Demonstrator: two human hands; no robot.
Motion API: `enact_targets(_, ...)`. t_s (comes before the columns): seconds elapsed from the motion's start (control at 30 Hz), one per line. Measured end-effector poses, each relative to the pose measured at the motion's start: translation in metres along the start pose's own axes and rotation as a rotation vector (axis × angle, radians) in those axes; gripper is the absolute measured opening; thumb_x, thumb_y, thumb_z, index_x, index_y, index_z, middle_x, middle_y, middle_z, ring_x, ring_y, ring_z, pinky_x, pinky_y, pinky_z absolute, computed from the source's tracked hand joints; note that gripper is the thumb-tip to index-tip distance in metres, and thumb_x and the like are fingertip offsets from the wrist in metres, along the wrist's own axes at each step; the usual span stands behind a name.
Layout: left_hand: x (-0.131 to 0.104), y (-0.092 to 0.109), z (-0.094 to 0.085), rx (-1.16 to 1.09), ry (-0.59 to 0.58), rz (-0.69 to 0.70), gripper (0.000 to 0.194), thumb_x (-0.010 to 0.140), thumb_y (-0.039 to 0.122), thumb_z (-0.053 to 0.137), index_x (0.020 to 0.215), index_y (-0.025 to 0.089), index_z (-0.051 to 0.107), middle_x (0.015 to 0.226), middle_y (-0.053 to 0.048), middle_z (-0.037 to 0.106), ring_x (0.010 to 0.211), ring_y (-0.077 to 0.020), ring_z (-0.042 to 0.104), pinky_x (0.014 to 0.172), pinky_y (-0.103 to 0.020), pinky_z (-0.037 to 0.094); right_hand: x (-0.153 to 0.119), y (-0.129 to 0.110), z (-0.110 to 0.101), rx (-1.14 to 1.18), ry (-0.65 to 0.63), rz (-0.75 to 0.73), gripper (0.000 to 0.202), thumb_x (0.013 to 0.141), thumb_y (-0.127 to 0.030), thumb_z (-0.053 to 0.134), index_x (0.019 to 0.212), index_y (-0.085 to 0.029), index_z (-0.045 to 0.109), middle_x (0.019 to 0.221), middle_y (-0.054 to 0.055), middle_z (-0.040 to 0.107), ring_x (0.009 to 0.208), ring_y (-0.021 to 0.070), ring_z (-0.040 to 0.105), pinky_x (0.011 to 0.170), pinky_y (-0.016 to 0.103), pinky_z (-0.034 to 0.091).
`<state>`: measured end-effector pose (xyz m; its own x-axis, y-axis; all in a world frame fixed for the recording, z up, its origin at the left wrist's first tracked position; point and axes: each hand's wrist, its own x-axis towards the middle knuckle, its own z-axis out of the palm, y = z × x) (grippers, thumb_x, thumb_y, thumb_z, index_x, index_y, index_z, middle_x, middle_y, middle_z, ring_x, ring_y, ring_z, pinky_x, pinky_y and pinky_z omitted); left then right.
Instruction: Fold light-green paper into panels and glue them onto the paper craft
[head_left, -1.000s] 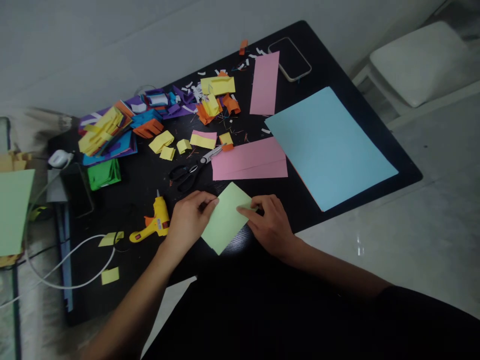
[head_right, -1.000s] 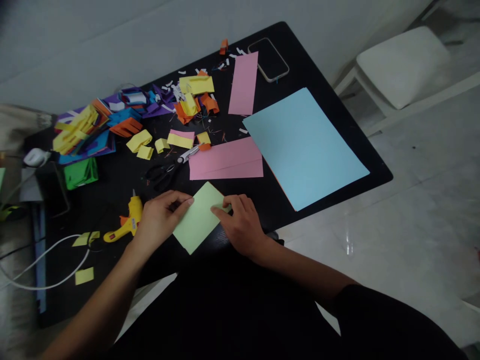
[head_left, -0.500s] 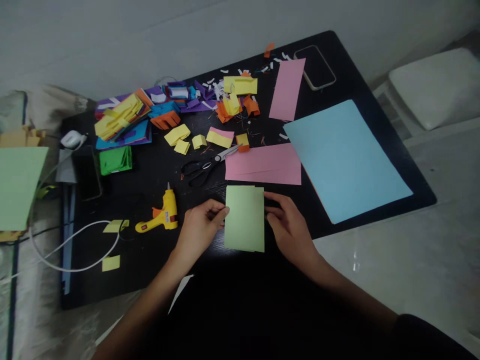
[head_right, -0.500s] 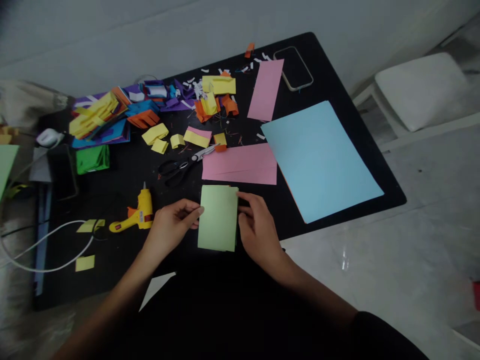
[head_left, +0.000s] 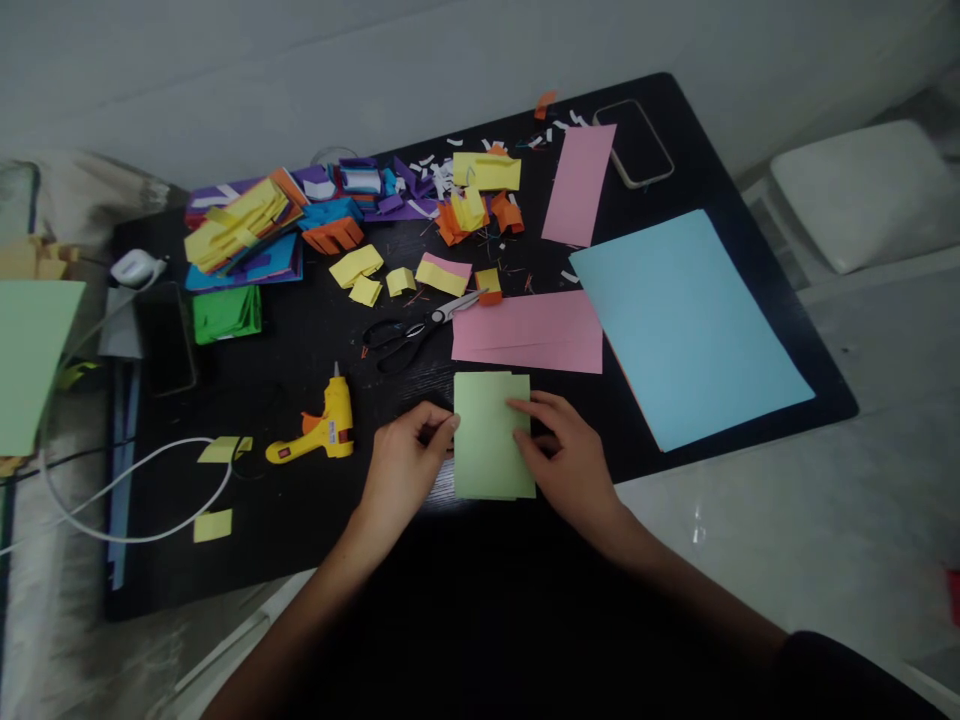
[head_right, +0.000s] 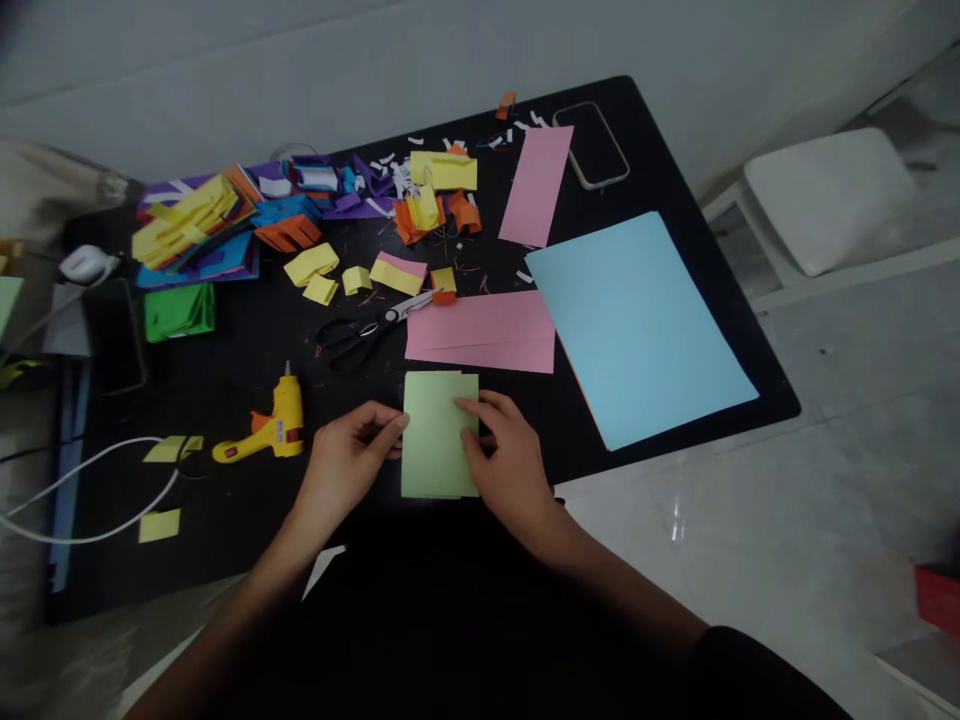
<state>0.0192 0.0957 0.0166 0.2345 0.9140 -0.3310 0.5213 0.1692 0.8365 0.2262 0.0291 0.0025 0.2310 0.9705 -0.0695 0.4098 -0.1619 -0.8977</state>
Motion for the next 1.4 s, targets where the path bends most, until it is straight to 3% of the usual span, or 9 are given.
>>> enact_targets(0.1, 0.0, -0.002, 0.001, -0.002, 0.023, -0.01, 0.019, 0.094, 0.041, 0.068, 0.092, 0.023, 0.075, 0.085, 0.0, 0.077, 0.073, -0.018, 0.076, 0.067, -0.031, 0.067, 0.001, 0.0, -0.002, -0.008, -0.002, -0.014, 0.034, 0.092, -0.014, 0.065, 0.121, -0.026, 0.078, 0.131, 0.012, 0.071, 0.1, 0.0222, 0.078, 0.074, 0.032, 0.072)
enact_targets(0.27, -0.001, -0.007, 0.005, -0.022, 0.033, 0.008, 0.031, 0.094, 0.037, 0.069, 0.123, 0.026, 0.076, 0.085, 0.0, 0.076, 0.073, -0.0173, 0.075, 0.068, -0.031, 0.067, 0.01, 0.003, -0.008, 0.061, -0.075, 0.039, 0.035, 0.09, -0.016, 0.067, 0.122, -0.025, 0.077, 0.127, 0.01, 0.076, 0.103, 0.023, 0.077, 0.076, 0.034, 0.071)
enact_targets(0.4, -0.002, -0.009, 0.007, -0.002, 0.066, 0.098, 0.029, 0.096, 0.033, 0.068, 0.122, 0.026, 0.078, 0.1, -0.003, 0.076, 0.082, -0.0172, 0.074, 0.071, -0.031, 0.067, 0.018, 0.002, -0.011, 0.058, -0.1, 0.102, 0.03, 0.09, -0.021, 0.069, 0.119, -0.024, 0.078, 0.107, 0.008, 0.08, 0.088, 0.0215, 0.076, 0.072, 0.035, 0.067)
enact_targets(0.57, -0.002, -0.01, 0.01, 0.026, 0.111, 0.137, 0.028, 0.095, 0.027, 0.068, 0.122, 0.027, 0.077, 0.105, -0.002, 0.076, 0.086, -0.0165, 0.073, 0.072, -0.03, 0.065, 0.03, -0.006, -0.013, 0.029, -0.094, 0.124, 0.033, 0.091, -0.022, 0.068, 0.123, -0.023, 0.077, 0.108, 0.007, 0.08, 0.079, 0.0183, 0.072, 0.074, 0.035, 0.061)
enact_targets(0.7, -0.003, -0.005, 0.013, 0.03, 0.14, 0.139, 0.031, 0.094, 0.023, 0.067, 0.124, 0.026, 0.074, 0.117, -0.004, 0.076, 0.088, -0.016, 0.072, 0.074, -0.03, 0.062, 0.039, -0.007, -0.013, 0.017, -0.111, 0.147, 0.03, 0.09, -0.024, 0.07, 0.118, -0.023, 0.08, 0.086, 0.003, 0.078, 0.071, 0.0184, 0.069, 0.069, 0.035, 0.059)
enact_targets(0.87, -0.006, -0.004, 0.017, -0.031, 0.169, 0.137, 0.036, 0.093, 0.022, 0.067, 0.129, 0.026, 0.071, 0.126, -0.005, 0.076, 0.096, -0.0167, 0.073, 0.083, -0.033, 0.062, 0.043, -0.004, -0.011, 0.07, -0.071, 0.146, 0.027, 0.087, -0.022, 0.071, 0.111, -0.025, 0.081, 0.097, 0.004, 0.081, 0.085, 0.0222, 0.075, 0.077, 0.039, 0.063)
enact_targets(1.1, -0.01, -0.006, 0.019, -0.088, 0.174, 0.099, 0.036, 0.092, 0.026, 0.069, 0.127, 0.025, 0.073, 0.125, -0.006, 0.077, 0.099, -0.0196, 0.075, 0.085, -0.037, 0.064, 0.043, -0.004, -0.011, 0.034, -0.083, 0.124, 0.027, 0.087, -0.021, 0.071, 0.112, -0.025, 0.08, 0.099, 0.004, 0.081, 0.089, 0.023, 0.075, 0.089, 0.046, 0.063)
enact_targets(1.3, -0.021, -0.006, 0.012, -0.226, 0.128, -0.014, 0.045, 0.088, 0.034, 0.076, 0.131, 0.023, 0.07, 0.127, -0.009, 0.075, 0.114, -0.0238, 0.074, 0.092, -0.041, 0.065, 0.024, -0.008, -0.02, 0.282, -0.077, 0.245, 0.059, 0.082, -0.023, 0.077, 0.139, -0.027, 0.062, 0.13, 0.008, 0.073, 0.106, 0.0235, 0.074, 0.088, 0.043, 0.067)
enact_targets(1.4, -0.033, -0.007, 0.01, -0.274, 0.099, -0.052, 0.047, 0.087, 0.035, 0.078, 0.132, 0.024, 0.07, 0.131, -0.009, 0.073, 0.121, -0.0252, 0.072, 0.095, -0.041, 0.065, 0.009, -0.008, -0.026, 0.322, -0.083, 0.313, 0.068, 0.08, -0.026, 0.081, 0.143, -0.028, 0.056, 0.127, 0.008, 0.073, 0.102, 0.0237, 0.075, 0.087, 0.045, 0.067)
